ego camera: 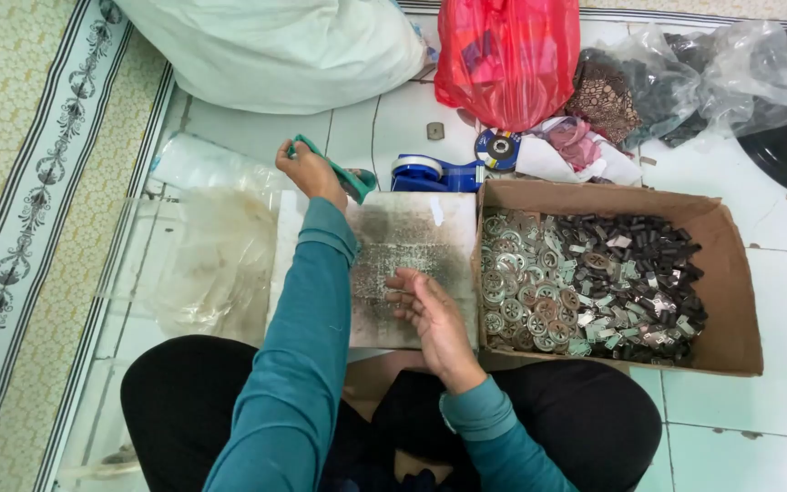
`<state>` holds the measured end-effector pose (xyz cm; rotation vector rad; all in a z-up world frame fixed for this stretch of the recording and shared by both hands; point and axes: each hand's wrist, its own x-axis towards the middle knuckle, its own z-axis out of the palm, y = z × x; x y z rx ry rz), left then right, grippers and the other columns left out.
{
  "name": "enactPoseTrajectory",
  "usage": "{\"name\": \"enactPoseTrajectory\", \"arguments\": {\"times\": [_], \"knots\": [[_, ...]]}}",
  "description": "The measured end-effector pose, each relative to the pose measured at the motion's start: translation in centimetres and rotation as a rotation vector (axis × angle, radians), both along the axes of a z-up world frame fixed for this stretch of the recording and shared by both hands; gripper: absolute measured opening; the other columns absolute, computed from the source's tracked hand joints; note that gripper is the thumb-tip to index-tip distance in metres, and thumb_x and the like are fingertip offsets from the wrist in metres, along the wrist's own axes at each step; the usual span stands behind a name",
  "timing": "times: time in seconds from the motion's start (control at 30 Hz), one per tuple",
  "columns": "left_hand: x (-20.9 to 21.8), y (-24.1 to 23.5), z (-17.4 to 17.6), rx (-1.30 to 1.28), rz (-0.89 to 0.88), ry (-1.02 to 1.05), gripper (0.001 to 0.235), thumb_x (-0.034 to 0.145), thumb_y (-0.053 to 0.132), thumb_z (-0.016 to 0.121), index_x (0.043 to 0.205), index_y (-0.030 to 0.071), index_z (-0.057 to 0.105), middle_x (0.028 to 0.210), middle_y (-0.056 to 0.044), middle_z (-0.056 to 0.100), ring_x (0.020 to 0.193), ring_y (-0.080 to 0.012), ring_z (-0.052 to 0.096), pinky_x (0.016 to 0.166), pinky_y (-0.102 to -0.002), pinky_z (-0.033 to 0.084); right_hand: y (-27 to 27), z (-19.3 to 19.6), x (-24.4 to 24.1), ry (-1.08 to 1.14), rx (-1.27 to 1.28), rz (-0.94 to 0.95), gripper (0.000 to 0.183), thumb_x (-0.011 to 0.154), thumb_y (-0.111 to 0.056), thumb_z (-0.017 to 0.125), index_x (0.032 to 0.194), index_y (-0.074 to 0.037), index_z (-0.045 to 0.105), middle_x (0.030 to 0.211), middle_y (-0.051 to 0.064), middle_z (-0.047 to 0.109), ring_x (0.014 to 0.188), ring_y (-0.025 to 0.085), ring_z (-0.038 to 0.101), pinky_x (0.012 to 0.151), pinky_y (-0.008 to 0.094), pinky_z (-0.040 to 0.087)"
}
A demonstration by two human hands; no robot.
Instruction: The person sits on the floor and sorts small metal buttons from a cardboard box onto a white surface. They arrange the buttons into a small pile, place them into a clear plastic bag, and then wipe the surface with a cloth.
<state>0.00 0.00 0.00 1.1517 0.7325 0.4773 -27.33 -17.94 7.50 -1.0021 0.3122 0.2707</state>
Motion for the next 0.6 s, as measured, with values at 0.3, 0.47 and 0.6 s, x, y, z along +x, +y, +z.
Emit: {"name": "enactPoseTrajectory", "arguments": {"times": [0.3, 0.47, 0.6], "knots": [[-1.2, -1.8, 3.9, 0.026, -0.307, -0.189, 0.067, 0.114, 0.051, 0.041, 0.166, 0.025, 0.008, 0.172, -0.021, -0.005, 0.159, -0.0419, -0.001, 0.129, -0.063, 0.001, -0.8, 1.2, -0.3, -0.005, 0.006, -0.004, 0.044, 0.102, -0.033, 0.058, 0.132, -0.002, 0.065, 0.110, 0.019, 0.077, 0.094, 0.026, 0.076, 0.076, 0.029, 0.056], [-3.7, -3.0, 5.8, 0.080, -0.481, -0.091, 0.079, 0.107, 0.068, 0.041, 0.166, 0.025, 0.011, 0.170, -0.021, -0.016, 0.157, -0.0447, -0.014, 0.126, -0.069, -0.005, -1.1, 0.4, -0.2, -0.019, 0.016, -0.011, 0.042, 0.102, -0.032, 0.059, 0.131, -0.004, 0.066, 0.109, 0.018, 0.077, 0.093, 0.024, 0.076, 0.076, 0.029, 0.056], [-8.0, -7.1, 8.7, 0.116, -0.337, -0.107, 0.052, 0.108, 0.033, 0.054, 0.154, 0.009, 0.044, 0.165, -0.025, 0.028, 0.155, -0.0419, 0.022, 0.129, -0.056, 0.020, -2.0, -0.4, 0.3, -0.022, 0.025, -0.049, 0.036, 0.101, -0.029, 0.062, 0.128, -0.006, 0.067, 0.108, 0.017, 0.077, 0.091, 0.022, 0.075, 0.076, 0.029, 0.055]]}}
